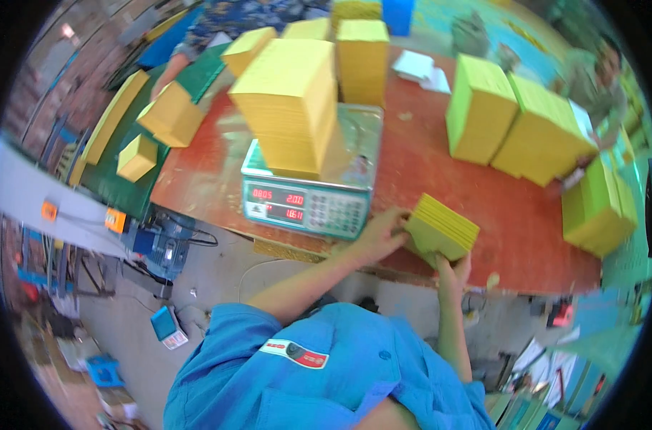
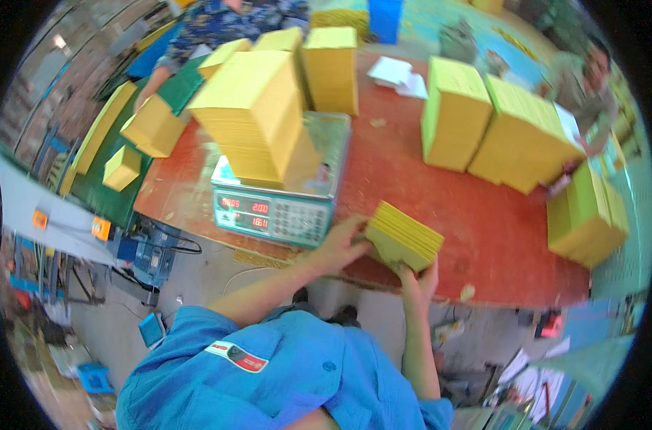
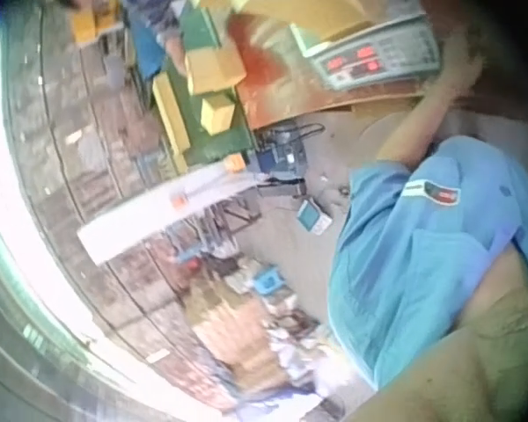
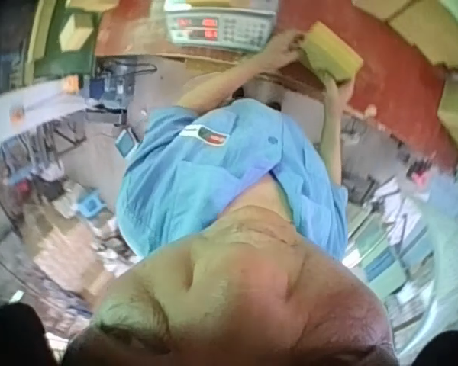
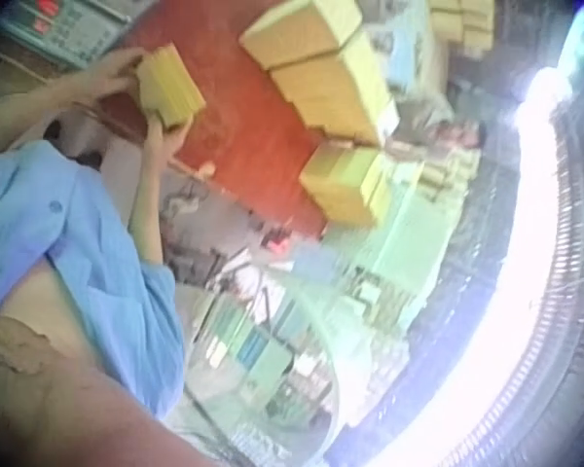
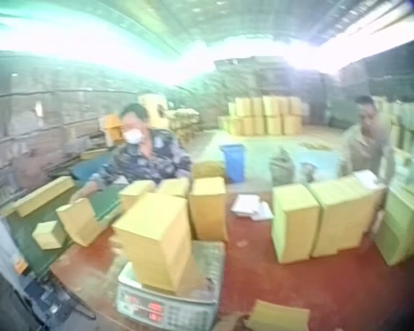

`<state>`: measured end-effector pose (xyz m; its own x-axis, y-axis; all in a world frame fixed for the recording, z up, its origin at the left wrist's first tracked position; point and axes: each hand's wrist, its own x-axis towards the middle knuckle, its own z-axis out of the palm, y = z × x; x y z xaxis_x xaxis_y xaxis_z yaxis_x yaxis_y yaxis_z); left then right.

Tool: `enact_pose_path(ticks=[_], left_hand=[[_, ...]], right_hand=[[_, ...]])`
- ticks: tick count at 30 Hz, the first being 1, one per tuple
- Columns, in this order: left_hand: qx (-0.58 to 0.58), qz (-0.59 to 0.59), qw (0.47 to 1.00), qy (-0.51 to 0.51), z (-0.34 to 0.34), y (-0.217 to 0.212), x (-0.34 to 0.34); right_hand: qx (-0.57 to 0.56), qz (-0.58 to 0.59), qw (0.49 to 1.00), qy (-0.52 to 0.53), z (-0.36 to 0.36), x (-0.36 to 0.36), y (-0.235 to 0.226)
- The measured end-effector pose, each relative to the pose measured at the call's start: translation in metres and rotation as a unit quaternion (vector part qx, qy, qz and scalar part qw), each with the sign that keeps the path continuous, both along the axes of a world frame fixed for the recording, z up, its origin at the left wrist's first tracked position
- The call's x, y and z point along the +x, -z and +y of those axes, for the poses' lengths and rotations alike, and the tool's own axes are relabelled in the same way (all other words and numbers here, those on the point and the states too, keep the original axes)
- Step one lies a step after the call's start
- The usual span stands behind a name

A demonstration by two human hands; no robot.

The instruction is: The person is weighing and strapping stacks of yellow paper using a scale and a strapping machine.

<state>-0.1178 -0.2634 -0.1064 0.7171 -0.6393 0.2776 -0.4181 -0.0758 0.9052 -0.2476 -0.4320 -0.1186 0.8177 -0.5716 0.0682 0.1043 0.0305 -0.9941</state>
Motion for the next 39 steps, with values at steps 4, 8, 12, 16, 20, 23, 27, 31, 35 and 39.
enact_pose_path(ticks=[4, 8, 12, 16, 20, 23, 27, 31, 35, 39], left_hand=[[-0.018, 0.135, 0.991, 0.013, 0.031, -0.05, -0.004], [-0.019, 0.138, 0.99, 0.026, 0.093, -0.147, 0.013], [-0.095, 0.256, 0.962, 0.03, 0.143, -0.241, 0.07], [-0.036, 0.157, 0.987, 0.012, 0.186, -0.31, 0.164], [-0.012, 0.19, 0.982, -0.014, 0.203, -0.314, 0.226], [-0.017, 0.213, 0.976, -0.03, 0.206, -0.298, 0.24], [0.002, 0.238, 0.971, -0.007, 0.21, -0.283, 0.253], [0.025, 0.238, 0.971, -0.001, 0.213, -0.277, 0.258], [0.038, 0.239, 0.97, 0.008, 0.214, -0.268, 0.263], [0.041, 0.233, 0.972, -0.006, 0.21, -0.266, 0.261]], right_hand=[[0.032, -0.006, 0.998, -0.053, 0.008, 0.002, -0.06], [0.02, 0.034, 0.985, -0.171, 0.03, 0.028, -0.151], [0.02, -0.006, 0.966, -0.258, 0.066, 0.092, -0.234], [-0.009, -0.056, 0.961, -0.272, 0.101, 0.191, -0.289], [-0.003, -0.035, 0.96, -0.277, 0.122, 0.262, -0.295], [0.0, 0.006, 0.964, -0.264, 0.127, 0.277, -0.284], [0.012, 0.036, 0.972, -0.231, 0.131, 0.282, -0.277], [0.014, 0.049, 0.976, -0.212, 0.133, 0.282, -0.274], [-0.017, 0.056, 0.979, -0.195, 0.133, 0.286, -0.268], [-0.016, 0.052, 0.981, -0.185, 0.136, 0.287, -0.261]])
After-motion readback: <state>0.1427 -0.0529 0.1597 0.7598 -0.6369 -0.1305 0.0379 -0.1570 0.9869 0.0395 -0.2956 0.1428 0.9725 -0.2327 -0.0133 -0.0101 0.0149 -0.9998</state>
